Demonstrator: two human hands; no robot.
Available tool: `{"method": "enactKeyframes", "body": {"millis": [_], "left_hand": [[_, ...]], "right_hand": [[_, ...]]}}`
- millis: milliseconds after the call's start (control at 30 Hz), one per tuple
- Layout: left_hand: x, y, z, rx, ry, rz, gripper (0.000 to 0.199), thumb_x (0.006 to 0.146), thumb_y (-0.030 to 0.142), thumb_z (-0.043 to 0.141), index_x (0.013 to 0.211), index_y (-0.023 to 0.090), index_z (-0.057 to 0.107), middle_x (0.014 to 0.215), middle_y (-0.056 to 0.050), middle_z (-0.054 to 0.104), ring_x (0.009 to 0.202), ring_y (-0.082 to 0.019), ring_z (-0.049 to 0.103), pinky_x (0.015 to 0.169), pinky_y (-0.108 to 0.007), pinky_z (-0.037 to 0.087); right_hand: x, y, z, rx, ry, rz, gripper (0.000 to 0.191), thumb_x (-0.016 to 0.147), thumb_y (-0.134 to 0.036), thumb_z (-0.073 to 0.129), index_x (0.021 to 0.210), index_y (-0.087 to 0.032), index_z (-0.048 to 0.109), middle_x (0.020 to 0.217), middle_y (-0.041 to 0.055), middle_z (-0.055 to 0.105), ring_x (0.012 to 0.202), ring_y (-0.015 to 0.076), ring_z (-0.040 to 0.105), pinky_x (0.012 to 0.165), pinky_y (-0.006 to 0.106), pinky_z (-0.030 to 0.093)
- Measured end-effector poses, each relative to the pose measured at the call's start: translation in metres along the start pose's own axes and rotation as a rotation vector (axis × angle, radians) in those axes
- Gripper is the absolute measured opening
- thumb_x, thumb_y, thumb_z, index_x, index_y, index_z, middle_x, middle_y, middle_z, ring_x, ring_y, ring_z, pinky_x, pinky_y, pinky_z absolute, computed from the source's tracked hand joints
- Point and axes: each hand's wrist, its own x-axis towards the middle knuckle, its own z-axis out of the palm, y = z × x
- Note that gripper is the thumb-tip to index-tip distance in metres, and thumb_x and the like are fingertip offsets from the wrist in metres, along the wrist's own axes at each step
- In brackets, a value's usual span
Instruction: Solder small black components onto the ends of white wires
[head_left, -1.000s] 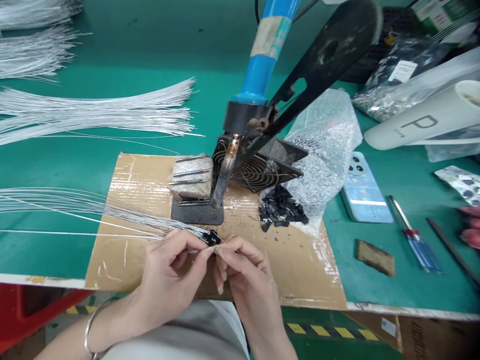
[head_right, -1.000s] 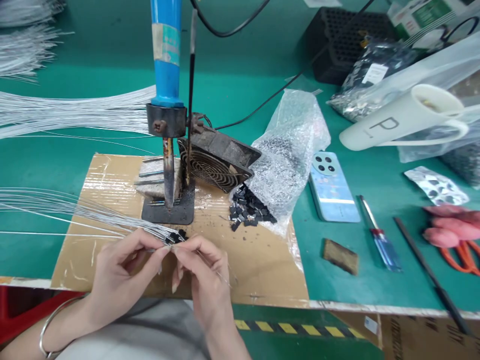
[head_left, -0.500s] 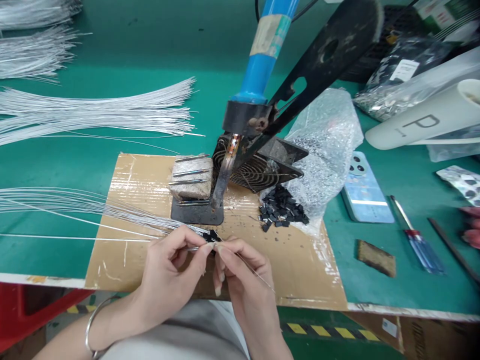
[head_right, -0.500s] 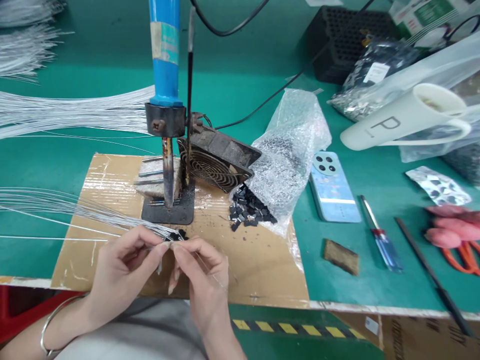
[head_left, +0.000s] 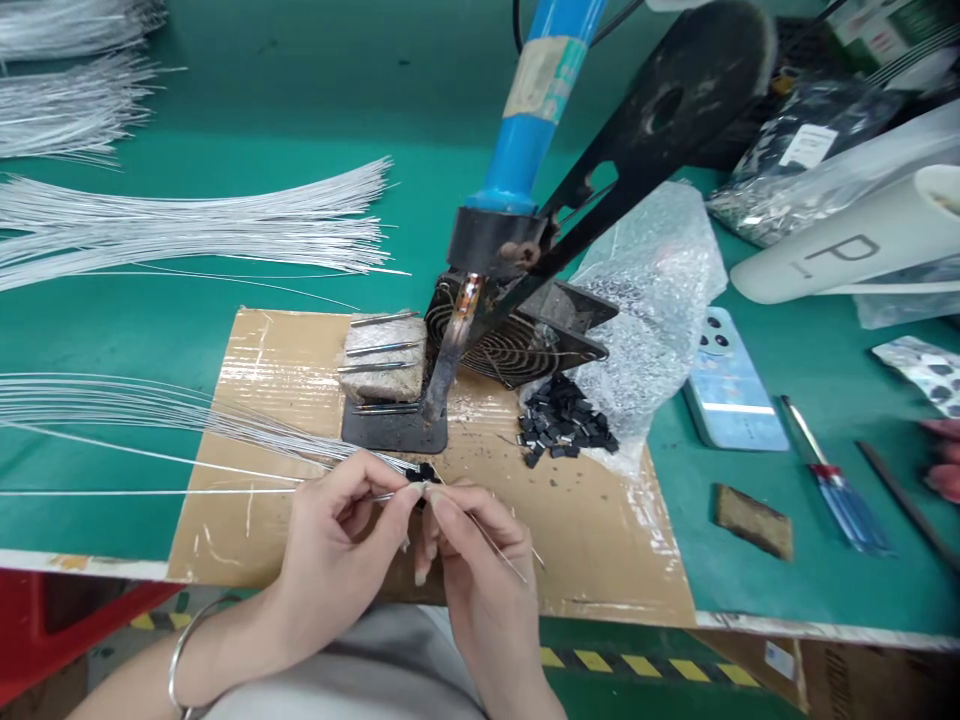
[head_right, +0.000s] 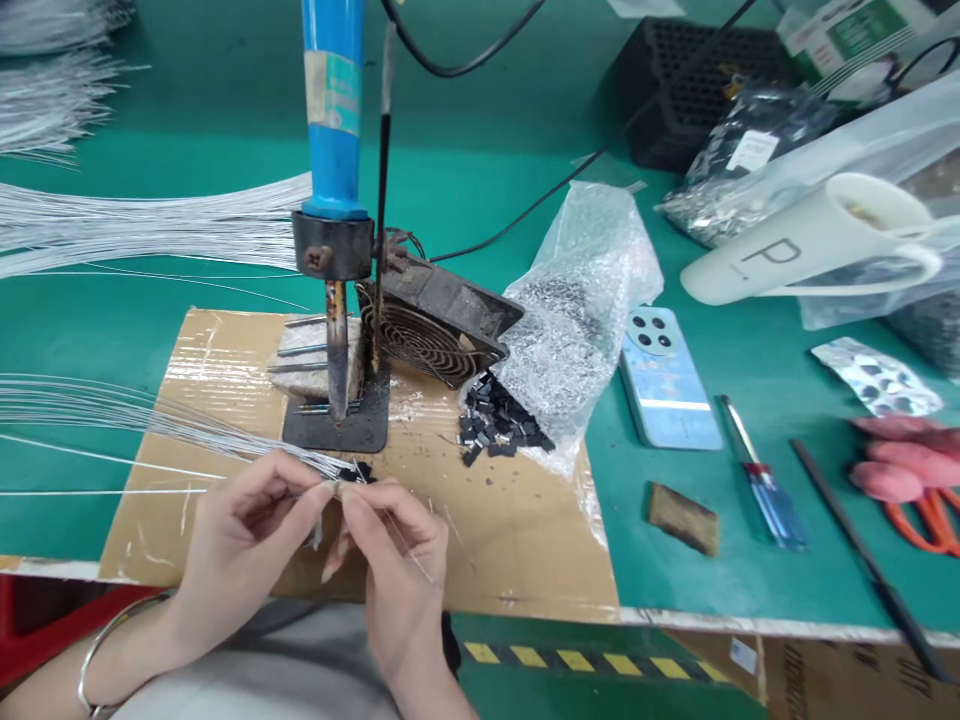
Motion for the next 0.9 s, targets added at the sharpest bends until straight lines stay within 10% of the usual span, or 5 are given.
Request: {"method": "enactKeyframes", "body": {"millis": [167, 367, 467, 900], "left_hand": [[0.004, -0.001, -0.004, 0.018, 0.007, -0.015, 0.018, 0.094, 0.025, 0.065, 0.077, 0.018, 0.068, 0.06, 0.001, 0.064, 0.05, -0.01, 0.051, 0.046, -0.02, 0.039], [0.012, 0.001, -0.01, 0.031, 0.002, -0.044, 0.009, 0.092, 0.023, 0.068, 0.085, 0.018, 0.073, 0.064, 0.0, 0.069, 0.05, -0.01, 0.053, 0.046, -0.019, 0.041], [0.013, 0.003, -0.011, 0.021, -0.005, -0.032, 0.01, 0.091, 0.021, 0.068, 0.083, 0.018, 0.074, 0.067, -0.001, 0.071, 0.053, -0.011, 0.056, 0.049, -0.019, 0.045], [0.011, 0.002, -0.013, 0.083, 0.026, 0.004, 0.012, 0.09, 0.02, 0.069, 0.08, 0.02, 0.077, 0.069, -0.001, 0.072, 0.057, -0.012, 0.058, 0.051, -0.021, 0.046]], "right_hand": [[0.0, -0.01, -0.017, -0.273, -0.036, -0.162, 0.022, 0.097, -0.042, 0.073, 0.099, -0.027, 0.088, 0.08, 0.0025, 0.075, 0.055, 0.0144, 0.07, 0.052, 0.027, 0.059], [0.026, -0.045, -0.075, -1.204, 0.425, -0.794, 0.014, 0.089, -0.029, 0.082, 0.101, -0.022, 0.084, 0.087, 0.0046, 0.076, 0.065, 0.0171, 0.067, 0.065, 0.033, 0.057], [0.04, -0.053, -0.092, -1.547, 0.324, -0.987, 0.009, 0.092, -0.025, 0.08, 0.099, -0.021, 0.081, 0.077, 0.0026, 0.075, 0.067, 0.0187, 0.067, 0.071, 0.034, 0.057], [0.039, -0.05, -0.095, -1.651, 0.314, -1.111, 0.008, 0.094, -0.025, 0.079, 0.1, -0.021, 0.077, 0.086, 0.0036, 0.079, 0.066, 0.0166, 0.07, 0.068, 0.032, 0.058]]}}
